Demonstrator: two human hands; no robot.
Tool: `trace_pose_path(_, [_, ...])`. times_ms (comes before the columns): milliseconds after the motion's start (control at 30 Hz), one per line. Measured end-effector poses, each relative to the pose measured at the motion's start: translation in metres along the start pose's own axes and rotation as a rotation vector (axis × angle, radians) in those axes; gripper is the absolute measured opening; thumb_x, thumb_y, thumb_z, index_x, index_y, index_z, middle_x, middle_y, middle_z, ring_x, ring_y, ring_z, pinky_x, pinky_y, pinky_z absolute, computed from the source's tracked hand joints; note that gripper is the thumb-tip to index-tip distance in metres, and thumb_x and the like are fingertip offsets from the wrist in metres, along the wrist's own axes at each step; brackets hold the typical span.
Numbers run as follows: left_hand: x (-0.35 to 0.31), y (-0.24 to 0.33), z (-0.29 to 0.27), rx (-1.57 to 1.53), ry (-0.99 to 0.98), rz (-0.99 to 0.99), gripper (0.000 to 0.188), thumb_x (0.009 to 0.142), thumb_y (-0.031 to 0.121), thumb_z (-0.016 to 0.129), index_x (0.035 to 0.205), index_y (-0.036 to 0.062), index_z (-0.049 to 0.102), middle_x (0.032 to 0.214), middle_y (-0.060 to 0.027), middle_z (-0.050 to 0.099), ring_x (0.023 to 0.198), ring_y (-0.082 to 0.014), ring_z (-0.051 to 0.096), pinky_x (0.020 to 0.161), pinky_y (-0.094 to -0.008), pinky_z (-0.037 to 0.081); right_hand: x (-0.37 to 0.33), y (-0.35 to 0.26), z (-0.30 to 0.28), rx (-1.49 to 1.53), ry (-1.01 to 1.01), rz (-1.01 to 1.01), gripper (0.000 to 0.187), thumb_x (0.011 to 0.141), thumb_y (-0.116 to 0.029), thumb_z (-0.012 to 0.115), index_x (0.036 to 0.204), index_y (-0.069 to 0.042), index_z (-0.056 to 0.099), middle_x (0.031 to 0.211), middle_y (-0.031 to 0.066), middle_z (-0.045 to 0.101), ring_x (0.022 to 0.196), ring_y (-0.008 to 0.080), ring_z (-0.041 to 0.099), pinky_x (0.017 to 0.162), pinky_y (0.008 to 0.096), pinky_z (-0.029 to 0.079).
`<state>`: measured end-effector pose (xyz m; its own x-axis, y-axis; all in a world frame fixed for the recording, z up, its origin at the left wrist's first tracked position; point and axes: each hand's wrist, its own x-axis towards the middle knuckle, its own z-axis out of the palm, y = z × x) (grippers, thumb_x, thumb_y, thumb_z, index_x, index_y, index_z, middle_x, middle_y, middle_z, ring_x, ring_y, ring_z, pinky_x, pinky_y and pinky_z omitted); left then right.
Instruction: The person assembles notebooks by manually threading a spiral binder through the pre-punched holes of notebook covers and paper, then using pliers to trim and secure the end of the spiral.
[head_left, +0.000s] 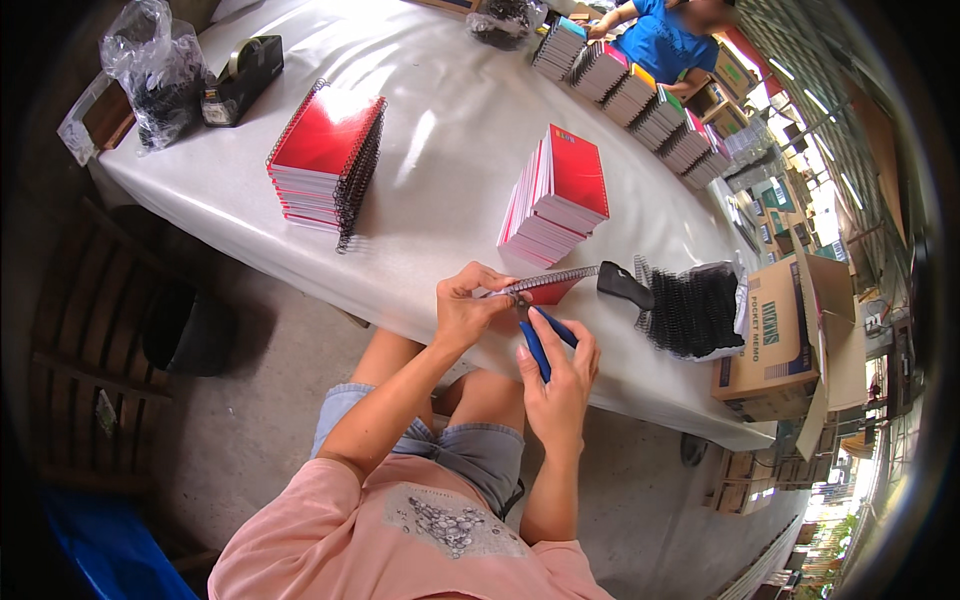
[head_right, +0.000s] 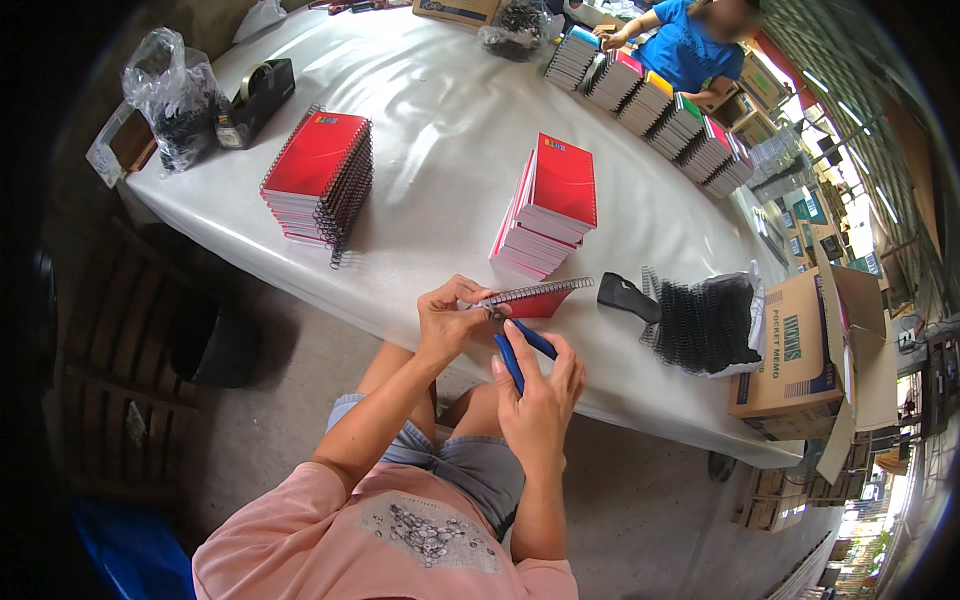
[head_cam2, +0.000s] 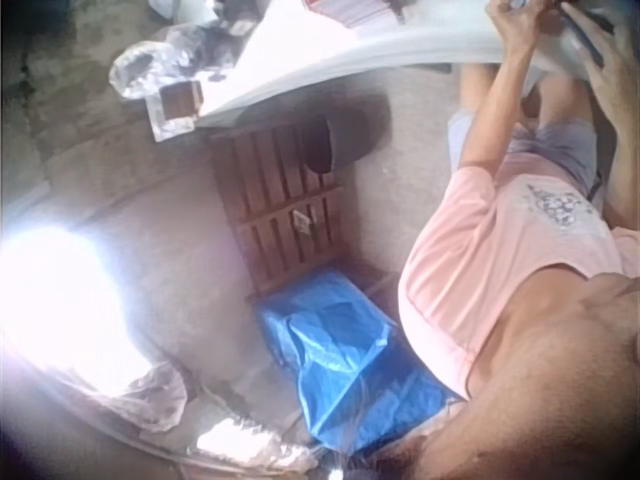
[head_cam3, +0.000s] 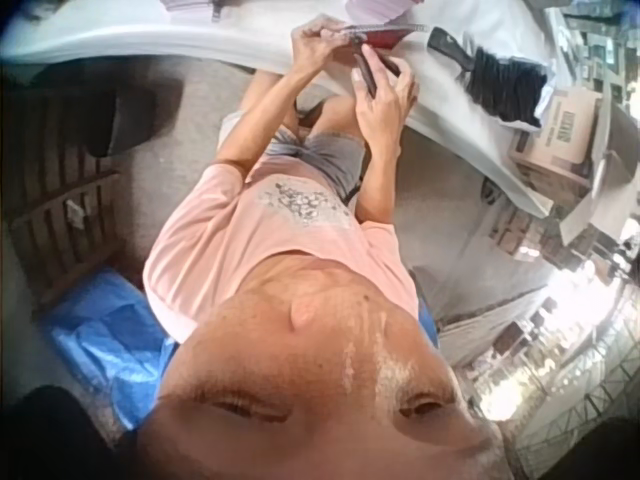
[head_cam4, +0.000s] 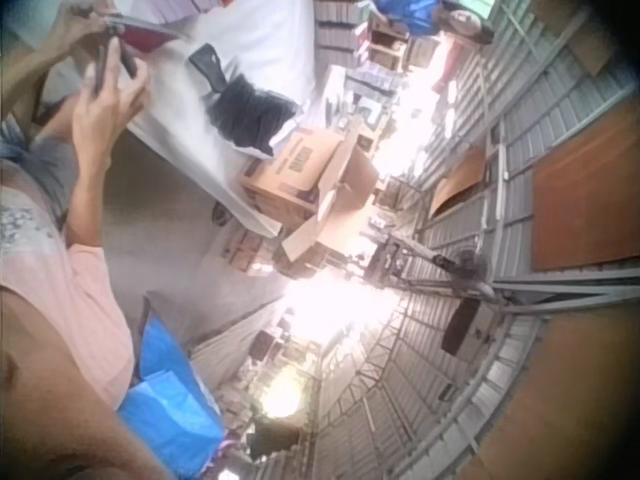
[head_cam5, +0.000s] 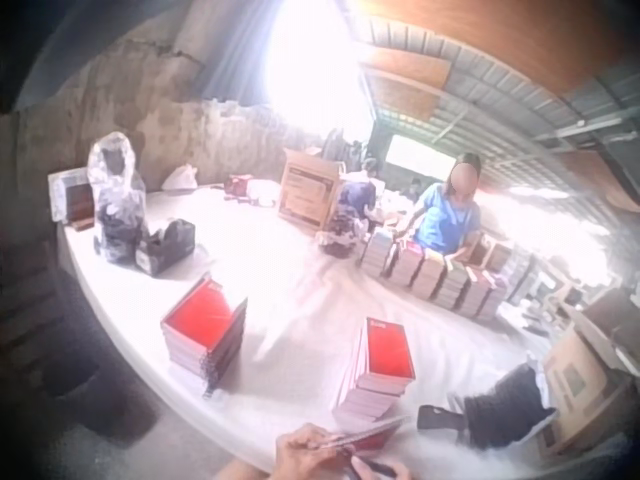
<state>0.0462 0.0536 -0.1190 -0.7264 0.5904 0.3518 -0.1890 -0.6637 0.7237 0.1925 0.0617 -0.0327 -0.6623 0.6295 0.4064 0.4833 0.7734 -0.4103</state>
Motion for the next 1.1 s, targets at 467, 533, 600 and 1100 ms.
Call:
trace_pose_path(467, [-0.005, -0.005, 0.001, 0.116, 0.040, 0.100, 0.018, 0.066, -0.013, 0.070, 0.079, -0.0017, 0.064, 0.080, -0.0092, 0.063, 0.075, -0.0135, 0.061, 0.069, -0.0261, 0.053, -0.007, 0.025, 0.010, 1.318, -0.514, 0.607, 0.050, 0.094, -0.027, 0.049, 0.137, -0.007, 0.034, 0.101, 0.0107, 0.057, 0.088, 0.0178, 0.058, 0.076, 0.0315, 0.049])
trace_pose_path(533, [-0.003, -0.002, 0.001, -0.002, 0.067, 0.043, 0.018, 0.067, -0.012, 0.071, 0.080, -0.0008, 0.064, 0.079, -0.0084, 0.064, 0.073, -0.0120, 0.061, 0.065, -0.0245, 0.052, -0.009, 0.024, 0.011, 1.215, -0.479, 0.582, 0.049, 0.093, -0.026, 0.050, 0.136, -0.007, 0.036, 0.106, 0.0102, 0.056, 0.092, 0.0177, 0.057, 0.081, 0.0310, 0.048])
trace_pose_path(600, [0.000, 0.002, 0.000, 0.200, 0.127, -0.021, 0.022, 0.071, -0.014, 0.069, 0.088, -0.0012, 0.062, 0.080, -0.0061, 0.063, 0.074, -0.0124, 0.061, 0.061, -0.0210, 0.052, -0.012, 0.023, 0.010, 0.608, -0.200, 0.155, 0.044, 0.093, -0.026, 0.050, 0.132, -0.008, 0.044, 0.112, 0.0104, 0.052, 0.100, 0.0201, 0.053, 0.090, 0.0311, 0.040])
trace_pose_path(1100, [0.011, 0.084, 0.008, -0.056, 0.227, 0.048, 0.021, 0.094, 0.014, 0.053, 0.111, 0.0022, 0.052, 0.095, -0.0037, 0.058, 0.089, -0.0073, 0.053, 0.081, -0.0222, 0.042, 0.016, 0.069, 0.012, 0.290, -0.032, 0.277, 0.046, 0.092, -0.037, 0.050, 0.133, -0.018, 0.044, 0.136, 0.0123, 0.036, 0.128, 0.0295, 0.034, 0.103, 0.0524, 0.022])
